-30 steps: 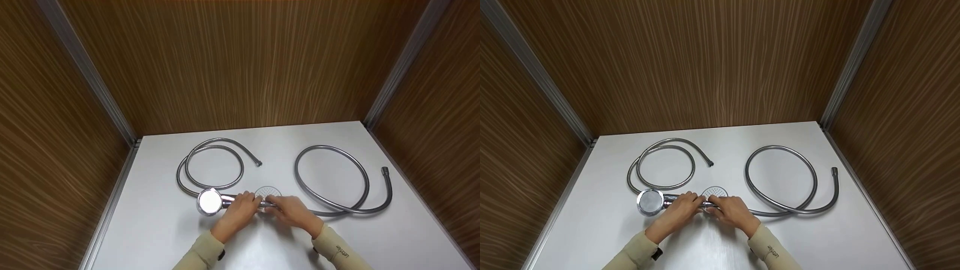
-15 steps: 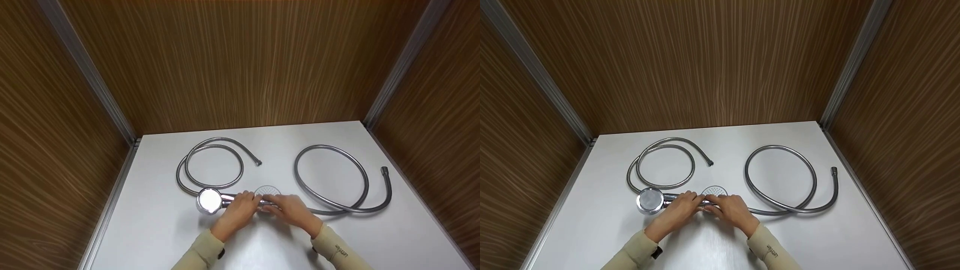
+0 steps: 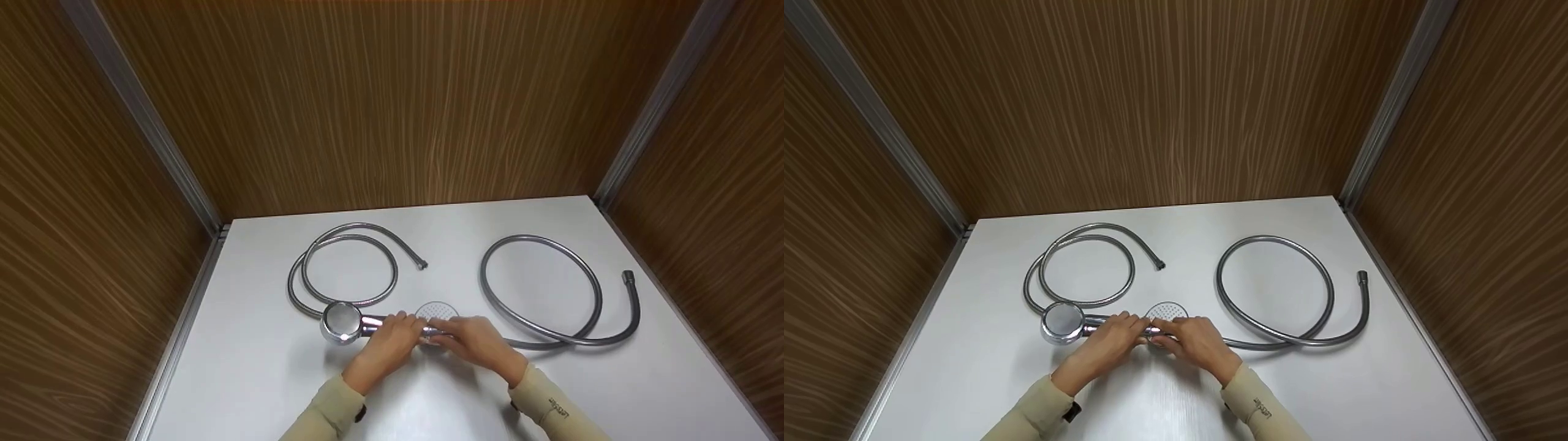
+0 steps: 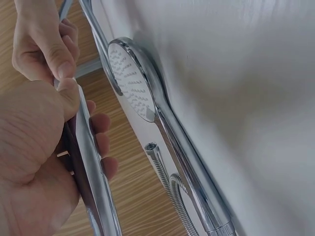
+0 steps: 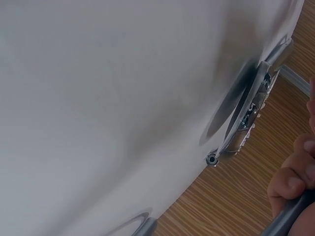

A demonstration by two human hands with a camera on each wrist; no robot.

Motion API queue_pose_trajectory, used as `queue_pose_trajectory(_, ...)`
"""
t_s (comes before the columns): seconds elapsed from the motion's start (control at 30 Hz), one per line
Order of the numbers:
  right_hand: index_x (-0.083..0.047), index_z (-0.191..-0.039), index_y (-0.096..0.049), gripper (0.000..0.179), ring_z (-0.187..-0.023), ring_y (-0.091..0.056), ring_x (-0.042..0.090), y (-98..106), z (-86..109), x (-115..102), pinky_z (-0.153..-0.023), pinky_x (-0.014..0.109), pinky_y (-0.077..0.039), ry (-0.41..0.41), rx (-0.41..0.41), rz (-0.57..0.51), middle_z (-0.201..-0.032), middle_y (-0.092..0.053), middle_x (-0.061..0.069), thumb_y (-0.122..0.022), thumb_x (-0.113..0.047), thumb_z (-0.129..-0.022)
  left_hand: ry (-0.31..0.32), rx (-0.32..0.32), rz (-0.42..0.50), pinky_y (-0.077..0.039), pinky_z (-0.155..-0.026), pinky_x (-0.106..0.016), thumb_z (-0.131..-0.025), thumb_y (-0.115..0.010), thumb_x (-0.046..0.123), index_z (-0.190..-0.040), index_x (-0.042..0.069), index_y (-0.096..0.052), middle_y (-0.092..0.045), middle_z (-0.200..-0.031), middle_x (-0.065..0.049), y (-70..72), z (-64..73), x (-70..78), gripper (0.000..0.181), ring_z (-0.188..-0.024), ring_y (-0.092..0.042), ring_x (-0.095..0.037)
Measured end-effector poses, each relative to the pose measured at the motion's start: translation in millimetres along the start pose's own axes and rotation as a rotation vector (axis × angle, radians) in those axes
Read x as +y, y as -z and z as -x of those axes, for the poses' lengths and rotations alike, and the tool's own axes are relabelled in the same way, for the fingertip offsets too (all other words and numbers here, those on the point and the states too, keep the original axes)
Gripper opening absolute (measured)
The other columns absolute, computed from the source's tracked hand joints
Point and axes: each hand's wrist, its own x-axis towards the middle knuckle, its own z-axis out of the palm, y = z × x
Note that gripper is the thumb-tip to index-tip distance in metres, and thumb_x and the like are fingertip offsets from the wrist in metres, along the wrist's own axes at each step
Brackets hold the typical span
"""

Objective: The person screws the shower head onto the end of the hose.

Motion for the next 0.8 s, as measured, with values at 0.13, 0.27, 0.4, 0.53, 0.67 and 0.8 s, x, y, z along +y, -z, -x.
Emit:
queue_pose_trajectory(0.13,-0.015,-0.127,-0.077,0.034,-0.077,-0.075,0.012,0.2,0.4,0.5,-0.068,0.034,-0.060,-0.005,-0.014,-0.018,-0.098,-0.082,0.001,-0.074,-0.033,-0.099,0.001,0.019,0.025,-0.051,-0.074,-0.025,-0.093,-0.076,0.026,-0.118,0.015,-0.066,-0.069,-0.093,0.004,-0.1,0.9,-0.4,0.029,-0.084,-0.061,-0.013)
queue_pose_trajectory(0.27,-0.014,-0.125,-0.077,0.032,-0.078,-0.076,0.012,0.5,-0.3,-0.4,-0.069,0.035,-0.061,0.003,-0.009,-0.014,-0.101,-0.082,0.001,-0.073,-0.032,-0.100,0.000,0.020,0.039,-0.053,-0.076,-0.026,-0.092,-0.077,0.019,-0.119,0.015,-0.067,-0.070,-0.094,0.003,0.5,0.4,-0.6,0.029,-0.085,-0.061,-0.013)
queue_pose_trajectory(0.4,-0.014,-0.118,-0.078,0.025,-0.070,-0.070,0.010,1.0,-1.7,-1.8,-0.066,0.035,-0.059,-0.010,-0.022,-0.002,-0.091,-0.080,-0.001,-0.071,-0.032,-0.101,-0.003,0.022,0.023,-0.053,-0.075,-0.026,-0.093,-0.077,0.022,-0.117,0.015,-0.067,-0.070,-0.094,0.003,1.9,-1.5,-0.9,0.027,-0.083,-0.061,-0.013)
queue_pose_trajectory(0.53,-0.017,-0.113,-0.076,0.022,-0.068,-0.065,0.009,2.0,-2.5,-3.6,-0.065,0.035,-0.058,-0.054,-0.048,0.002,-0.084,-0.076,-0.004,-0.065,-0.033,-0.105,-0.003,0.012,0.027,-0.054,-0.076,-0.026,-0.094,-0.077,0.028,-0.118,0.015,-0.067,-0.070,-0.096,0.003,3.1,-2.8,-1.3,0.029,-0.085,-0.062,-0.013)
queue_pose_trajectory(0.67,-0.017,-0.115,-0.074,0.021,-0.067,-0.064,0.008,3.3,-2.3,-4.2,-0.064,0.033,-0.056,-0.066,-0.053,-0.011,-0.081,-0.074,-0.005,-0.062,-0.032,-0.106,0.007,-0.009,0.060,-0.054,-0.077,-0.026,-0.095,-0.074,0.033,-0.120,0.015,-0.067,-0.071,-0.098,0.002,3.6,-3.2,-1.5,0.032,-0.087,-0.062,-0.014)
queue_pose_trajectory(0.8,-0.017,-0.120,-0.069,0.023,-0.063,-0.059,0.007,4.3,-1.1,-3.1,-0.058,0.030,-0.051,-0.034,-0.035,0.006,-0.080,-0.073,-0.005,-0.071,-0.029,-0.101,0.015,-0.025,0.082,-0.053,-0.078,-0.028,-0.097,-0.072,0.034,-0.121,0.013,-0.068,-0.071,-0.099,0.001,4.2,-3.7,-1.5,0.032,-0.088,-0.062,-0.015)
